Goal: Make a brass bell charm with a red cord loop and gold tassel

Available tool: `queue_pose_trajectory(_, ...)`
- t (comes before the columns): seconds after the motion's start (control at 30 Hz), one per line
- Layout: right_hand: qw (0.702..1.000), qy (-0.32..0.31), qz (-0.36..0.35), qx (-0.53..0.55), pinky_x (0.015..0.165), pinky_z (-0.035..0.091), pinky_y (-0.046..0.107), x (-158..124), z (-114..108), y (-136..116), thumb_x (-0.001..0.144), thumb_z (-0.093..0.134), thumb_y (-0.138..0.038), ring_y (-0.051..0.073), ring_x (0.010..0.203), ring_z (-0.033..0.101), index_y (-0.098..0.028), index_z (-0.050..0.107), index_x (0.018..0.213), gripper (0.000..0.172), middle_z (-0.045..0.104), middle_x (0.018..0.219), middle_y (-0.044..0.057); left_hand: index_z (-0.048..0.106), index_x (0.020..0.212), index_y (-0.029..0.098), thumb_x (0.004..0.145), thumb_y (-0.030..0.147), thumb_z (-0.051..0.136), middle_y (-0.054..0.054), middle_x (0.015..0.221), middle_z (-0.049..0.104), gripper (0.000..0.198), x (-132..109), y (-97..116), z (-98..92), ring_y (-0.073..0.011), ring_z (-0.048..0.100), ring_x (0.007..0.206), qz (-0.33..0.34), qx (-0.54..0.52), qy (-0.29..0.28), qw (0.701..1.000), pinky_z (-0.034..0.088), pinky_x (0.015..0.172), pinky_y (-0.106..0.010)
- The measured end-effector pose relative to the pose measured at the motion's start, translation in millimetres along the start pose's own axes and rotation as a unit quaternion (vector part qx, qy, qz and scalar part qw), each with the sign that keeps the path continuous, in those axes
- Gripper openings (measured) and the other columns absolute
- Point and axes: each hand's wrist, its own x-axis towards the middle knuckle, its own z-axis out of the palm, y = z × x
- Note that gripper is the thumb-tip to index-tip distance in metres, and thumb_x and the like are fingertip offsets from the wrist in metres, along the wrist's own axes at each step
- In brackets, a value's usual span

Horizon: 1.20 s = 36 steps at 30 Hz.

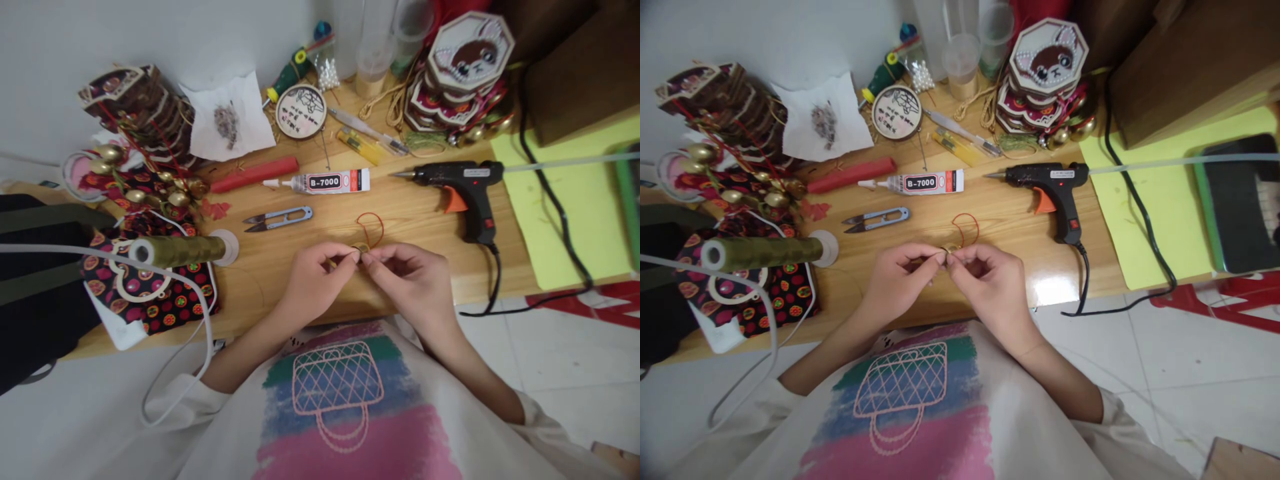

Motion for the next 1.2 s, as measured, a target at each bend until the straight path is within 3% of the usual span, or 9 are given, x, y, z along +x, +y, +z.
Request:
queue_pose_trajectory(0.53, 0.999, 0.005, -0.010, -0.045, 0.042, 0.038, 0.020, -2, -3, 2, 0.073, 0.067, -0.029, 0.008, 0.047, 0.049, -0.017, 0.069, 0.070, 0.013, 0.066, 0.059, 0.000, 0.068, 0.065, 0.014, 0.073, 0.022, 0.061, 0.001, 0.056, 0.064, 0.013, 4, 5, -0.7, -0.0053, 0.047, 0.044, -0.062, -0.096, -0.022, 0.993, 0.038, 0.042, -0.017)
queue_pose_trajectory(1.2, 0.996, -0.067, 0.040, 0.051, 0.046, 0.040, 0.022, 8, -7, 6, 0.068, 0.071, -0.029, 0.009, 0.050, 0.052, -0.016, 0.067, 0.063, 0.015, 0.067, 0.059, 0.001, 0.067, 0.067, 0.014, 0.069, 0.024, 0.066, 0.002, 0.055, 0.062, 0.010, 7, 2, -1.9, -0.0043, 0.047, 0.041, -0.084, -0.176, -0.056, 0.979, 0.039, 0.041, -0.018)
